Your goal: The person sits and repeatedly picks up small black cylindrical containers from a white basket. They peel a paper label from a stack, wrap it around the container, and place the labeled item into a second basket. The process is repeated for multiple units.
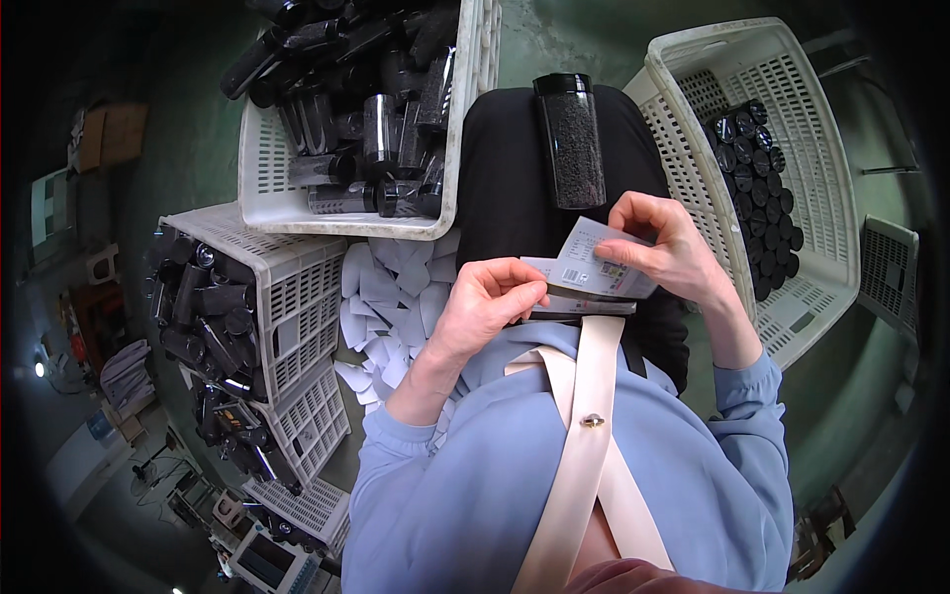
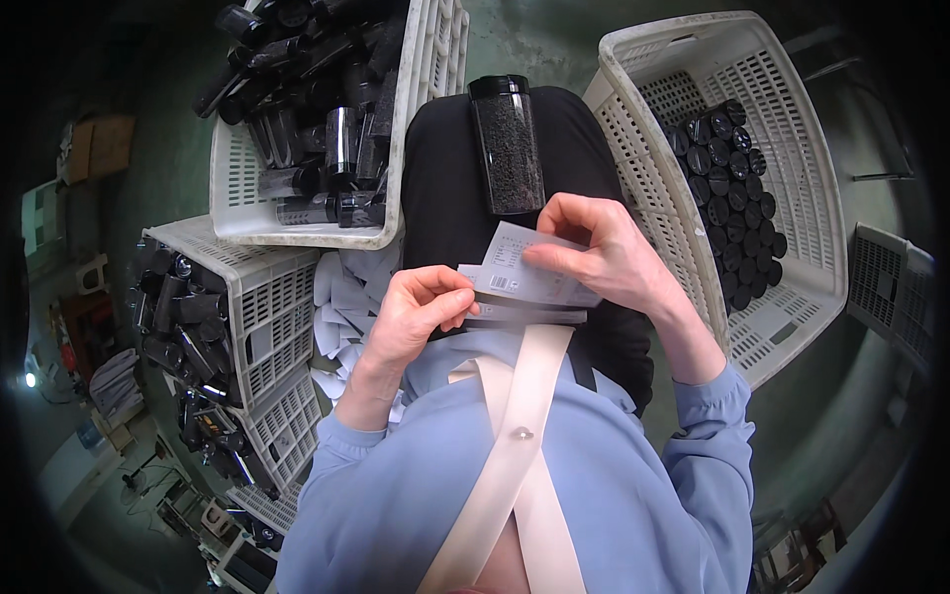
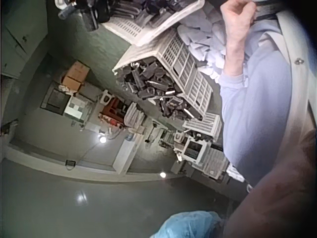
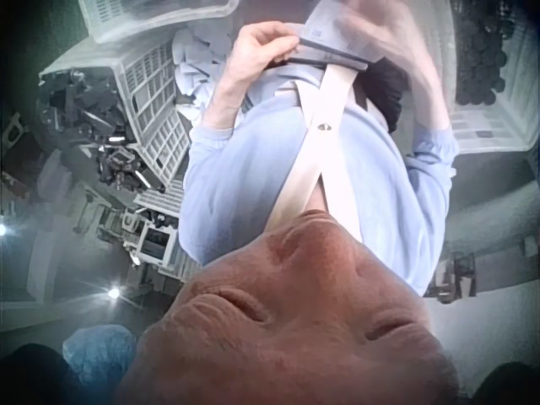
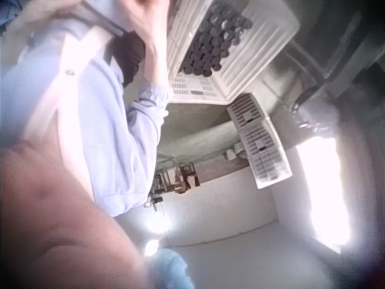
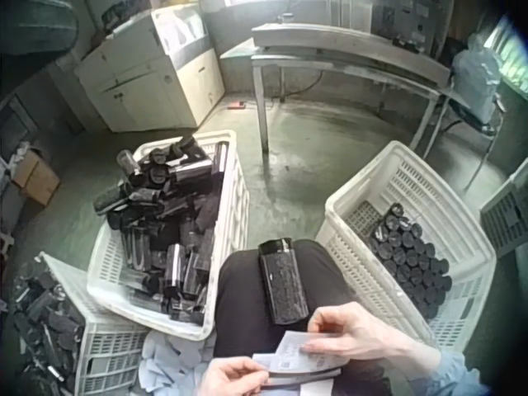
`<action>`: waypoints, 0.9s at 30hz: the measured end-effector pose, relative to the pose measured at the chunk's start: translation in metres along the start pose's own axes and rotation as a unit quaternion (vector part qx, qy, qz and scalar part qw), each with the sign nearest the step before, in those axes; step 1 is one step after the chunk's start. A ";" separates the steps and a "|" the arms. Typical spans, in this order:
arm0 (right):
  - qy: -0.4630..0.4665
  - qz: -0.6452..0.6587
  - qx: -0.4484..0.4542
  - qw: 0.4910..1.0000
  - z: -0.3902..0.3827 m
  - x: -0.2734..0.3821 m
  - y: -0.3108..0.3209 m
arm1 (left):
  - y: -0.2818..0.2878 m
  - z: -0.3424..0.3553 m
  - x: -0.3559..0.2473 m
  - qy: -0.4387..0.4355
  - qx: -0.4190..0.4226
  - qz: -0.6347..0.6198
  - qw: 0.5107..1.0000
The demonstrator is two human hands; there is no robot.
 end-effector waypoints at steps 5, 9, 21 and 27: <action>-0.020 -0.054 0.031 0.998 -0.005 0.003 -0.010 | 0.002 -0.007 0.003 0.034 0.021 0.047 0.998; 0.026 -0.128 0.036 0.991 -0.005 -0.002 -0.017 | 0.006 -0.014 0.010 0.052 0.028 0.061 0.996; -0.030 0.013 0.011 0.999 -0.009 0.002 0.007 | -0.001 -0.011 -0.001 -0.078 -0.046 0.116 0.989; -0.040 -0.010 0.043 0.998 -0.008 0.007 0.009 | -0.012 -0.002 -0.007 -0.025 0.010 0.026 0.999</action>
Point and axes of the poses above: each hand's wrist, its own z-axis towards the middle knuckle, its own y-axis out of the back of the hand, x = y × z, the point moved 4 cm from there along z, towards the middle knuckle, and after that the axes turned 11 degrees about -y, right-handed, at the moved point
